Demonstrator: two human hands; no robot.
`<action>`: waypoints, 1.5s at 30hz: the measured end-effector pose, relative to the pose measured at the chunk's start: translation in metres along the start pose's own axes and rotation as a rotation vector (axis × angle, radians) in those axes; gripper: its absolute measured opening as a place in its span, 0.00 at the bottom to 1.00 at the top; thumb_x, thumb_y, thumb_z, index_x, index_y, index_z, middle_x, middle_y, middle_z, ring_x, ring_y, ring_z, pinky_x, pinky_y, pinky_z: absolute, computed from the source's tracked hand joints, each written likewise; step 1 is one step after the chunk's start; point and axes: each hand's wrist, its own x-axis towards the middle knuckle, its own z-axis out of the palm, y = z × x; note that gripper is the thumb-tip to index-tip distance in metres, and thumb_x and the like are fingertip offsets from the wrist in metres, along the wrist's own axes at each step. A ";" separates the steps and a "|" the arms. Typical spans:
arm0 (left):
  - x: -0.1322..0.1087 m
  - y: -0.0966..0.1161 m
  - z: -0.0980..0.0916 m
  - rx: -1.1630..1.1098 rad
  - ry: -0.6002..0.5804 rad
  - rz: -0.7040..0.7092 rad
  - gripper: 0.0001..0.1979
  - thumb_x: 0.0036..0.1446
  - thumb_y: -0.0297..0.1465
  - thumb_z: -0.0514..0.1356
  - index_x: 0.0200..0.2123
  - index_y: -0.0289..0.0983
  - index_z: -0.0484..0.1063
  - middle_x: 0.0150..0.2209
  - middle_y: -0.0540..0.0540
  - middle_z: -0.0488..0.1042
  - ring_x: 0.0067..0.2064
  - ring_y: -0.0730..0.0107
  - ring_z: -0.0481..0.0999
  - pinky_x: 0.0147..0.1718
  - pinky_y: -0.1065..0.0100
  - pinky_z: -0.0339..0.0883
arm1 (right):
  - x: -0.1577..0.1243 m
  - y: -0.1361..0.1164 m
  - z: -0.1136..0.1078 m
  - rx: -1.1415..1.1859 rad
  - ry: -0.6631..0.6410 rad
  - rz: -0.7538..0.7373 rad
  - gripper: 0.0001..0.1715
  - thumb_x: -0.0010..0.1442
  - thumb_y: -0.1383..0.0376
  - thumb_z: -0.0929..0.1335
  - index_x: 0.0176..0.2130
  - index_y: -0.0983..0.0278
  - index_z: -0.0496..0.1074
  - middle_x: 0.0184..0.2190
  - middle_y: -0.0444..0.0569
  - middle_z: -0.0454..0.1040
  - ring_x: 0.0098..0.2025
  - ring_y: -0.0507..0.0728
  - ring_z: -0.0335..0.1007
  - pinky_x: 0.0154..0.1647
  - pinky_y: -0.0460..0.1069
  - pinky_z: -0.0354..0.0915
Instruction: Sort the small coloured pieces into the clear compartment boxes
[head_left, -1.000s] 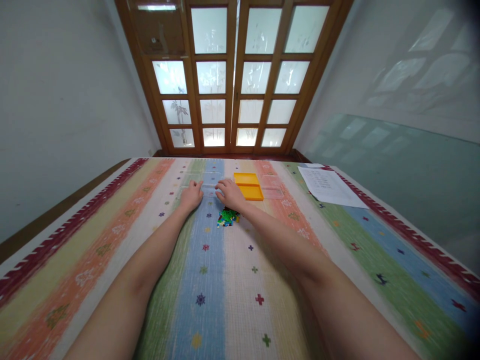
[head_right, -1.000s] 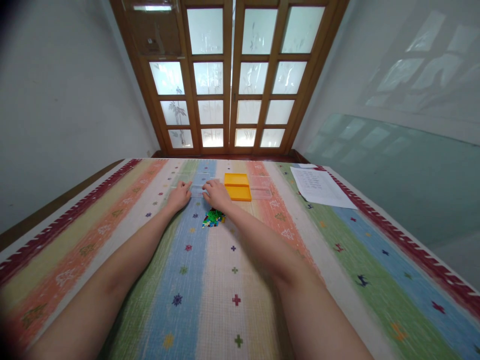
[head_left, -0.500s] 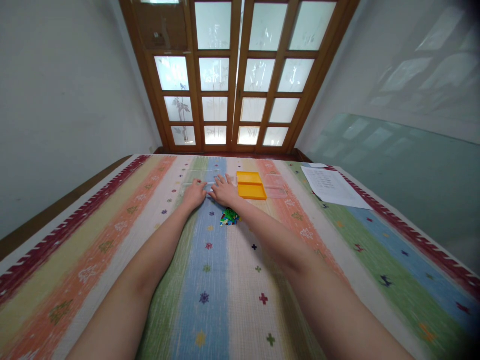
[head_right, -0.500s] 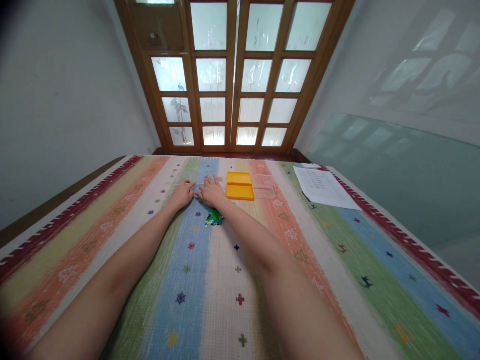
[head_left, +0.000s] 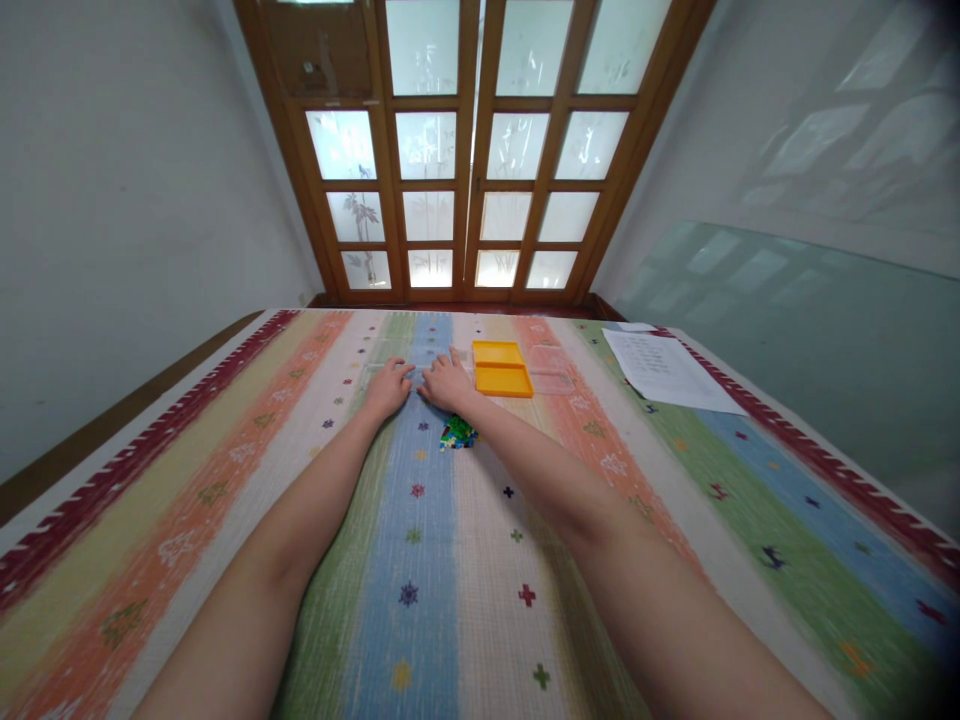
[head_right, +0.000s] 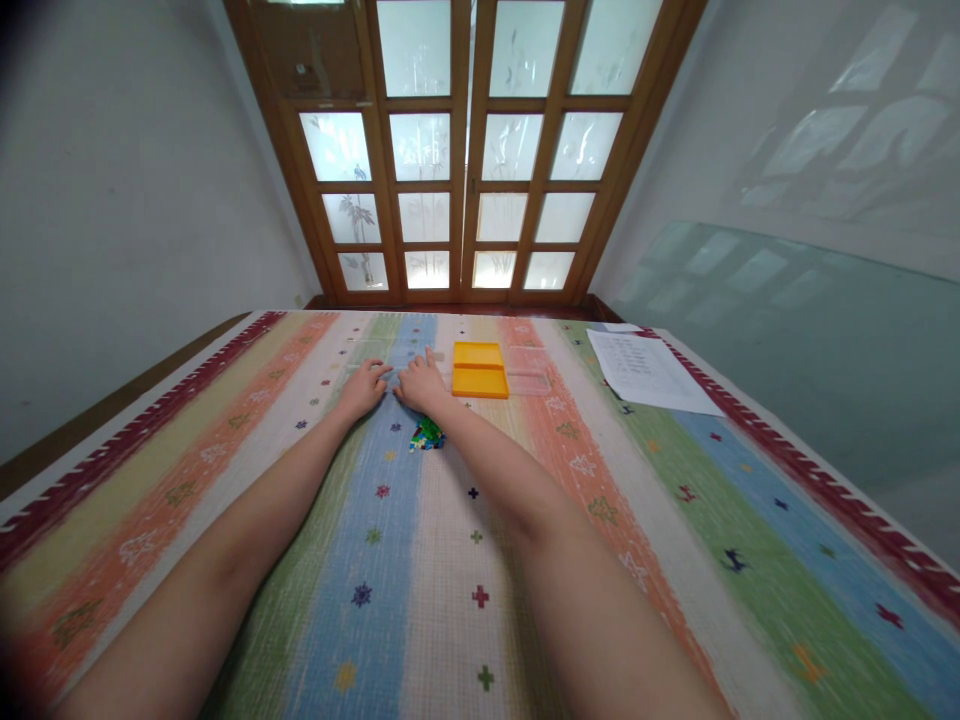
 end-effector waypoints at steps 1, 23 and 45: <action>0.000 0.000 0.000 -0.007 -0.003 0.007 0.24 0.66 0.28 0.55 0.62 0.42 0.76 0.68 0.42 0.66 0.59 0.55 0.76 0.60 0.58 0.69 | 0.000 0.000 0.000 0.003 -0.008 0.001 0.25 0.68 0.50 0.68 0.51 0.66 0.81 0.50 0.64 0.80 0.61 0.72 0.67 0.76 0.71 0.28; 0.000 -0.009 0.009 -0.072 0.131 0.091 0.22 0.65 0.27 0.55 0.59 0.40 0.78 0.61 0.41 0.73 0.57 0.56 0.76 0.61 0.58 0.67 | -0.060 0.034 -0.038 0.214 0.112 -0.020 0.13 0.72 0.58 0.67 0.43 0.61 0.79 0.49 0.54 0.79 0.57 0.64 0.68 0.73 0.65 0.47; -0.011 -0.007 0.001 -0.005 0.121 0.139 0.23 0.62 0.42 0.63 0.58 0.42 0.77 0.53 0.40 0.75 0.55 0.50 0.75 0.60 0.51 0.65 | -0.104 0.075 -0.019 0.302 0.201 0.180 0.16 0.69 0.62 0.68 0.55 0.61 0.76 0.58 0.57 0.74 0.60 0.66 0.66 0.65 0.62 0.60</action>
